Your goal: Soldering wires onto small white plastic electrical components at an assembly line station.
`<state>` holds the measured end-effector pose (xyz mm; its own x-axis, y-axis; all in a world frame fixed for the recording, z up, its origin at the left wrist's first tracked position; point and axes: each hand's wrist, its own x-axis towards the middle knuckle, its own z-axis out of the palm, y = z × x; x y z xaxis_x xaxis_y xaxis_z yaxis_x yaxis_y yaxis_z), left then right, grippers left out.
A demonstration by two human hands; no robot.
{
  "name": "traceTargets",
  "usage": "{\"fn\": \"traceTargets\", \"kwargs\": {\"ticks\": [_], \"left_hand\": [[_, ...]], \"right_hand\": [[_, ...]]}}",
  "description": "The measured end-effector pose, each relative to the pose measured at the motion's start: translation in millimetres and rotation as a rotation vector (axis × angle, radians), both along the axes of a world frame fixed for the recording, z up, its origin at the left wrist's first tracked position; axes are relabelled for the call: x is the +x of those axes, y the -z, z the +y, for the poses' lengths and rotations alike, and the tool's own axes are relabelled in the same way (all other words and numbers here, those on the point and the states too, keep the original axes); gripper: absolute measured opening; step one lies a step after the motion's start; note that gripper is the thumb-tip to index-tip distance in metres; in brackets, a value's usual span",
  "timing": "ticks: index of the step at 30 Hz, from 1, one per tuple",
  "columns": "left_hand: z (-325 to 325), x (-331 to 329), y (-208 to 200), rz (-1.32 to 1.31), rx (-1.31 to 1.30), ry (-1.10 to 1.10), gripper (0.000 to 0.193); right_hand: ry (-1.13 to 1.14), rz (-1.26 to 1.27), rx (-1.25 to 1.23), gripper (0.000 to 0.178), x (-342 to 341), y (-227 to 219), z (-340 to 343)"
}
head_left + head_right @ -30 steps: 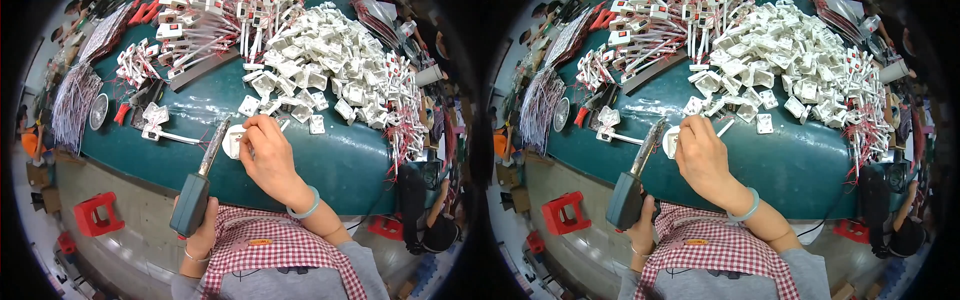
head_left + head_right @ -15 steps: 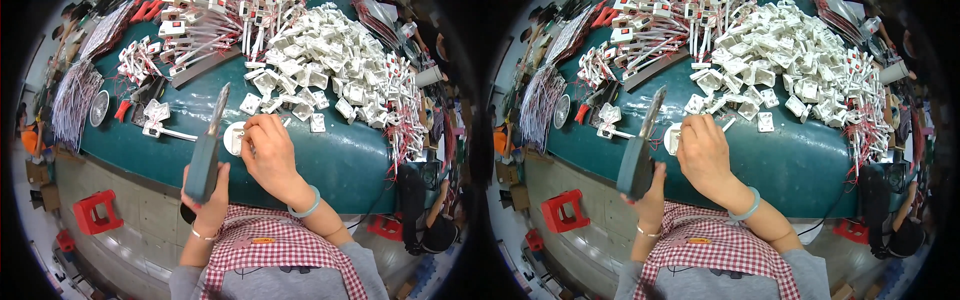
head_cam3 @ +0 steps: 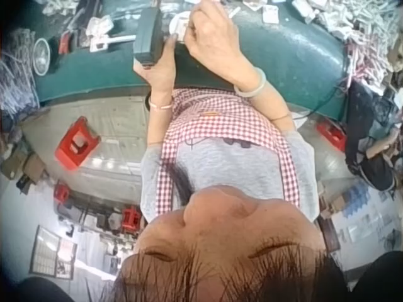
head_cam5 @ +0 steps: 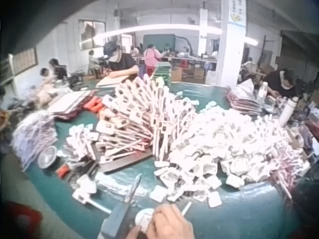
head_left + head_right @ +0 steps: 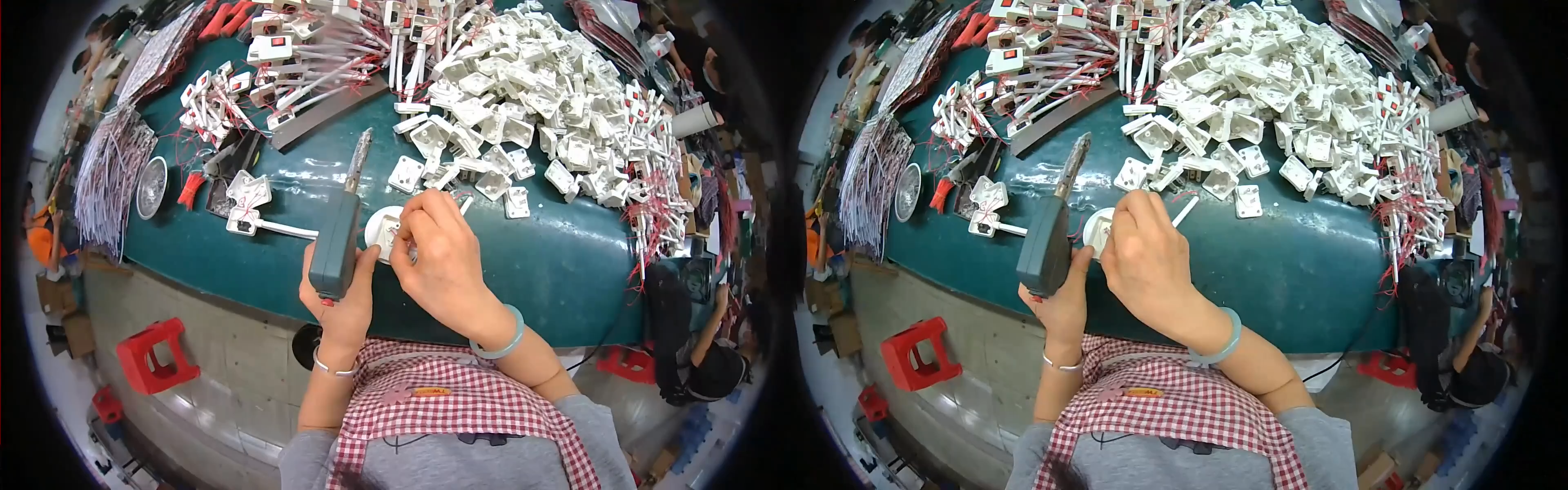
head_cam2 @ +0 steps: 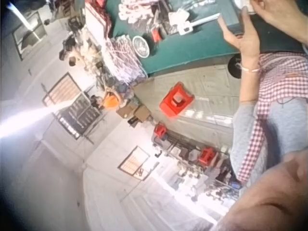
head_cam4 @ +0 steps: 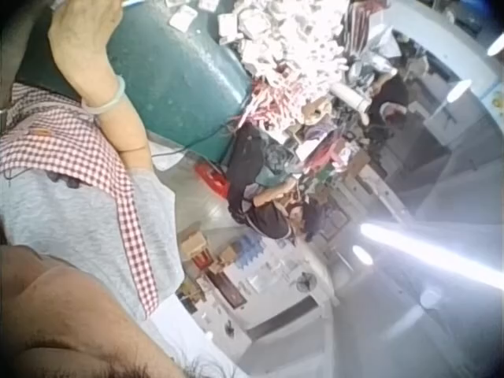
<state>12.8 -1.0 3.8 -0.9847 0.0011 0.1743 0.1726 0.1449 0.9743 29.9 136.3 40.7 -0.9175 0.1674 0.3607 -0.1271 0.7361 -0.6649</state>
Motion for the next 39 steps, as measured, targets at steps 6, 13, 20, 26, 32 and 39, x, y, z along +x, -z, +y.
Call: {"fn": "traceTargets", "kwargs": {"ticks": [6,13,20,26,32,39], "left_hand": [[-9,6,-12,0.071,-0.115,-0.027,0.021],[-60,55,-18,-0.031,-0.272,-0.042,0.02],[-76,82,-27,0.008,-0.329,0.039,0.024],[-73,81,-34,0.018,-0.355,0.054,0.022],[-68,77,-50,-0.001,-0.426,0.088,0.021],[-74,81,-43,-0.01,-0.418,0.086,0.021]], "right_hand": [[0.014,0.016,-0.003,0.015,-1,-1,-2],[0.02,0.025,0.011,0.016,-1,0,-1],[0.021,0.007,0.009,0.019,1,2,-1],[0.019,0.014,-0.008,0.02,2,3,-2],[0.007,0.019,-0.01,0.021,1,4,-1],[0.008,0.011,-0.006,0.021,1,3,-1]]}}
